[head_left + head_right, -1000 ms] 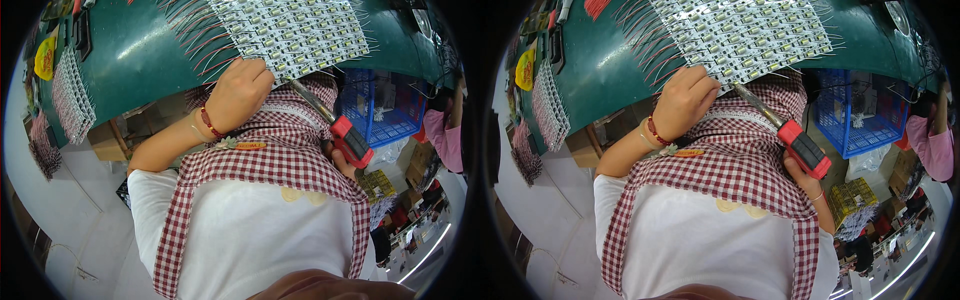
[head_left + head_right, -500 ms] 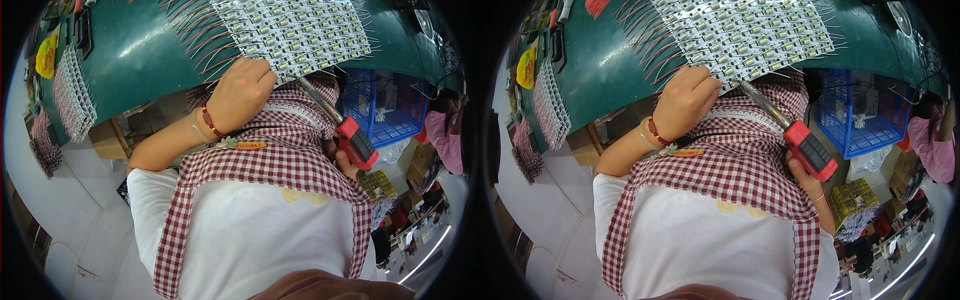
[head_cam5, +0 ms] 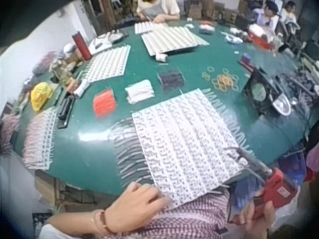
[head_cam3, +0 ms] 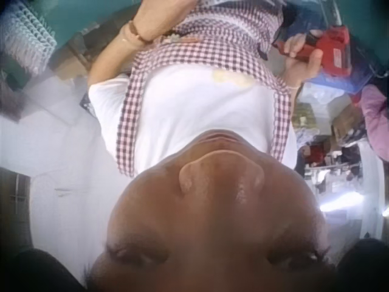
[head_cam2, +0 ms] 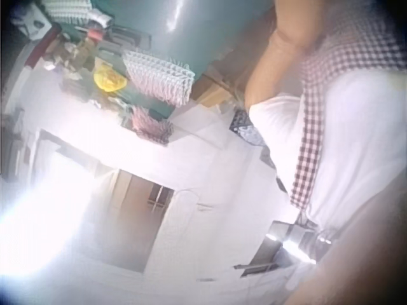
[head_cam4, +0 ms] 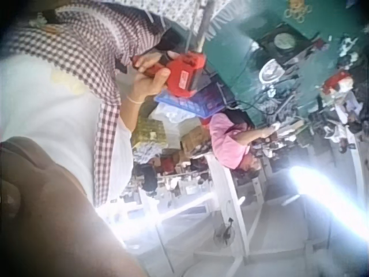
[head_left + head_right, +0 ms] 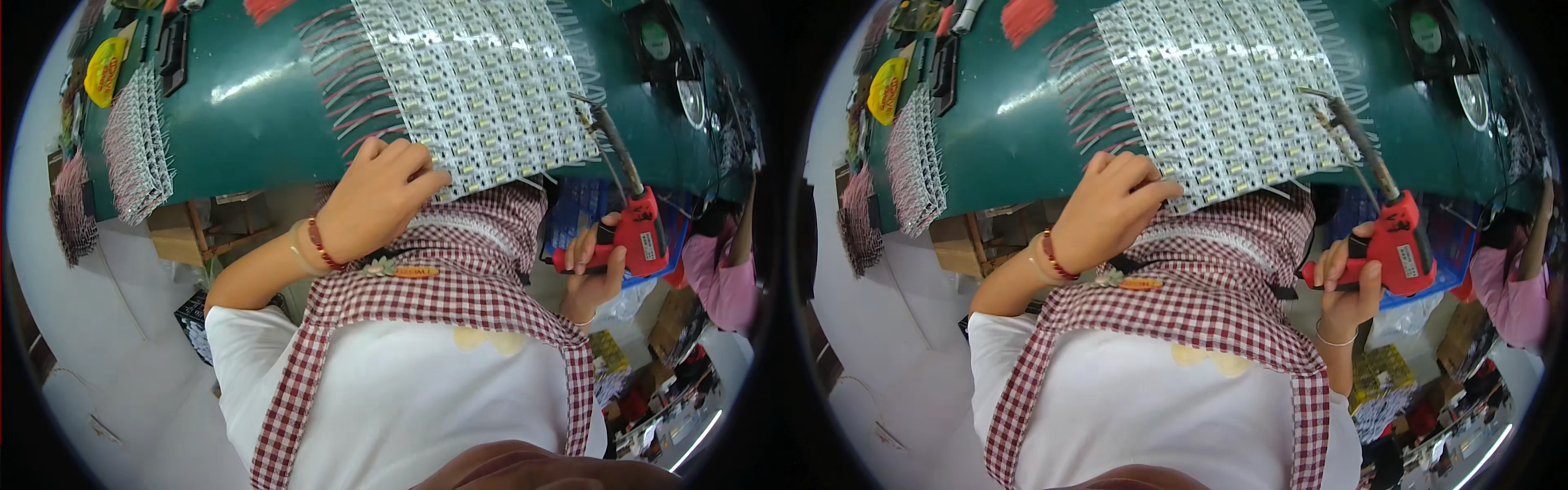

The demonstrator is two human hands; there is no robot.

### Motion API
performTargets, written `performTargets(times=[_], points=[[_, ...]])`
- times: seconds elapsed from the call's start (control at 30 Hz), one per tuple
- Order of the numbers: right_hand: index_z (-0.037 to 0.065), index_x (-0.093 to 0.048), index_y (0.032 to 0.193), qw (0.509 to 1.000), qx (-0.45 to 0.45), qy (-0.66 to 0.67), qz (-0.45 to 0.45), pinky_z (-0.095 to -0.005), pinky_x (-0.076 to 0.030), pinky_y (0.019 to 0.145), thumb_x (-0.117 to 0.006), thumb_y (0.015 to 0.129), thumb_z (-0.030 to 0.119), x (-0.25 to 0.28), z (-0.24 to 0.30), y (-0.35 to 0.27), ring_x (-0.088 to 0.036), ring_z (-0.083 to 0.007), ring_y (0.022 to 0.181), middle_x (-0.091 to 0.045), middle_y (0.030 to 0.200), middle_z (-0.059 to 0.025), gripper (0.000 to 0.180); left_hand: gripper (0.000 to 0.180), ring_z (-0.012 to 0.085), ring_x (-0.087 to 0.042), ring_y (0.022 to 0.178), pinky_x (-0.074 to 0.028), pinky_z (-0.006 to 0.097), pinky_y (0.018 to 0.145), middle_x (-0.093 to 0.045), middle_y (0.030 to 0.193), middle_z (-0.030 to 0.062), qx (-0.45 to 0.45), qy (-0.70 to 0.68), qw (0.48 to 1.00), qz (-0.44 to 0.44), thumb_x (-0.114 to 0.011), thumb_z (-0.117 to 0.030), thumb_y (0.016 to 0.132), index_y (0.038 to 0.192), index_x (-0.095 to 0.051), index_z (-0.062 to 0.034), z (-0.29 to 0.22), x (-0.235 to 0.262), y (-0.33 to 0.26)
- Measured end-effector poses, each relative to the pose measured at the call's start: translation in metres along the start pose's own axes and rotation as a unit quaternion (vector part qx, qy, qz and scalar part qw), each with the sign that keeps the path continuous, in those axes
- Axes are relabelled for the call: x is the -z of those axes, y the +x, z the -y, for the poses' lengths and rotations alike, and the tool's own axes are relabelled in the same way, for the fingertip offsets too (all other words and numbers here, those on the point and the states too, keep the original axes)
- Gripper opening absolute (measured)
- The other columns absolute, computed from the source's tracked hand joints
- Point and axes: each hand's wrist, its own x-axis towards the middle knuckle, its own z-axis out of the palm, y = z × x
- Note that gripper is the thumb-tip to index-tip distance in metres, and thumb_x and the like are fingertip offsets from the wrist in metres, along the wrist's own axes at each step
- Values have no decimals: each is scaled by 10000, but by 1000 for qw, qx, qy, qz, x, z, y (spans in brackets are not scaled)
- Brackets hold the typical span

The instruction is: The person attaches wires to an LED board by picking up wires by hand and soldering them onto the board with a soldering tool.

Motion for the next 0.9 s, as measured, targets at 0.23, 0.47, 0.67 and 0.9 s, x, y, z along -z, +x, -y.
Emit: performTargets(times=[0.23,0.47,0.67,0.9], points=[[-39,-401,1223,995,22,86,41,-230,-363,479,-455,969,244,-27,6,56,-369,-84,506,-425,678,-47,384,146,274,-554,814,-440,364,704,-561,809,101,4,184,958,-221,-628,-102,780,914,-621,-43,138,45,118],[-9,-401,1212,996,22,80,37,-269,-417,519,-493,949,295,-28,6,56,-410,-103,484,-471,654,-58,413,155,312,-553,866,-463,417,731,-559,846,150,153,284,937,-133,-620,-164,759,818,-626,-20,209,36,166],[35,-399,1187,987,-89,128,-48,-436,-415,959,-456,971,303,-15,1,36,-451,-121,556,-446,668,-47,349,109,271,-534,846,-438,374,740,-534,820,126,60,377,904,-192,-509,-125,799,808,-574,-38,202,25,162],[63,-409,1183,975,-118,190,-14,-548,-288,1062,-466,972,276,-19,1,41,-442,-145,648,-441,735,-49,305,99,261,-517,821,-425,367,738,-522,823,127,20,354,921,-163,-470,-92,787,830,-530,-26,203,29,159]])
